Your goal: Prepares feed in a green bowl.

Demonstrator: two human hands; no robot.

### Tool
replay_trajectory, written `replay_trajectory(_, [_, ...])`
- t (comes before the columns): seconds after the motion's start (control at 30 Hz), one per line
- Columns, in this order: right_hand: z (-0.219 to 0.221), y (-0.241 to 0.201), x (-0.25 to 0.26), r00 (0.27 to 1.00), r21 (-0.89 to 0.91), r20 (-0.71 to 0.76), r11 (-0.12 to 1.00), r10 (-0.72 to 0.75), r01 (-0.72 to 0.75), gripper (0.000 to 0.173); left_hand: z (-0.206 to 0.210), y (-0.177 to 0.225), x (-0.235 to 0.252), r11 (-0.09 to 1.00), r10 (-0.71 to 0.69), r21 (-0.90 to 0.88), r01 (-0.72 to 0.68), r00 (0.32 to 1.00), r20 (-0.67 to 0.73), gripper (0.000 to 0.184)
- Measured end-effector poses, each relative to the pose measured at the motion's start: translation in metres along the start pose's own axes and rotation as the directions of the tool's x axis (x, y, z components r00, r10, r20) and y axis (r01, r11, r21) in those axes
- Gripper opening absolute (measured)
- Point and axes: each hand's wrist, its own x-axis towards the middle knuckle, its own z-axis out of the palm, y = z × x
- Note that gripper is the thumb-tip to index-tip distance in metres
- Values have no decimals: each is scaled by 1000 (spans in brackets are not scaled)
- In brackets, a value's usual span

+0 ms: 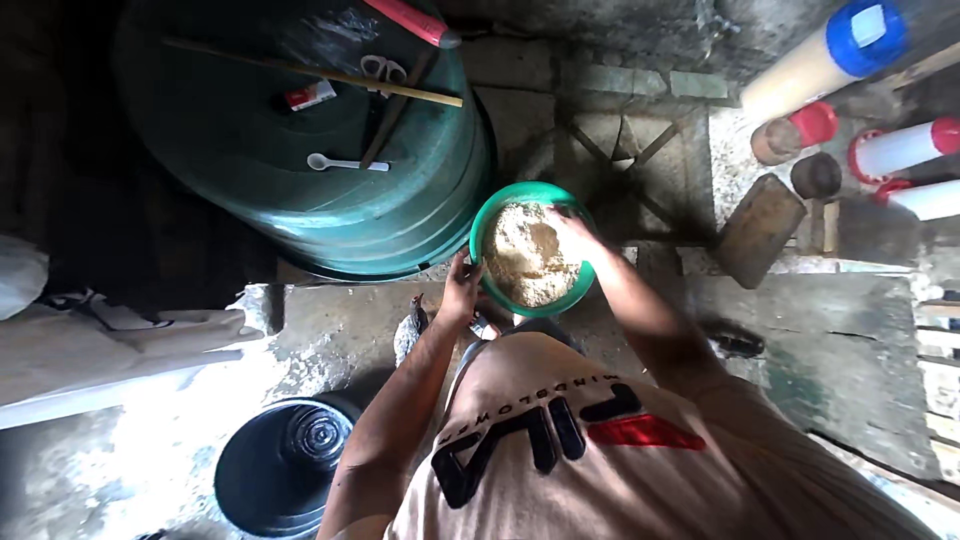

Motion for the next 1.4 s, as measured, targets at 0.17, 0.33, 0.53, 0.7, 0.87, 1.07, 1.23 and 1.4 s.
replay_trajectory(0.17, [-1, 29, 36, 950, 276, -3, 913, 313, -300, 56, 0, 2, -4, 999, 19, 29, -20, 999, 46, 53])
replay_trajectory(0.33, [24, 35, 61, 948, 434, 23, 851, 319, -297, 61, 2, 6, -6, 996, 37, 80, -42, 998, 60, 55])
replay_trajectory(0.53, [43, 29, 60, 904, 361, 253, 833, 346, -420, 66, 5, 8, -5, 995, 45, 88, -49, 998, 46, 53])
replay_trajectory(0.7, [37, 24, 38, 906, 283, 270, 873, 325, -398, 51, 2, 8, -5, 997, 24, 68, -26, 999, 33, 51])
replay_trajectory(0.87, [12, 18, 18, 984, 183, 179, 983, -20, -13, 44, 0, 2, -2, 999, 9, 35, -10, 1000, 21, 51])
replay_trajectory(1.07, [56, -3, -14, 751, -454, 498, 607, -434, 652, 42, 4, 10, -1, 999, 24, 26, -24, 999, 28, 51])
replay_trajectory(1.23, [62, -3, 24, 589, -544, 662, 245, -463, 803, 40, 3, 5, -1, 998, 43, 45, -43, 999, 15, 51])
replay_trajectory(1.4, [44, 7, 58, 827, -692, 463, 453, -320, 563, 43, 0, -13, 4, 1000, -6, 15, 7, 999, -38, 47])
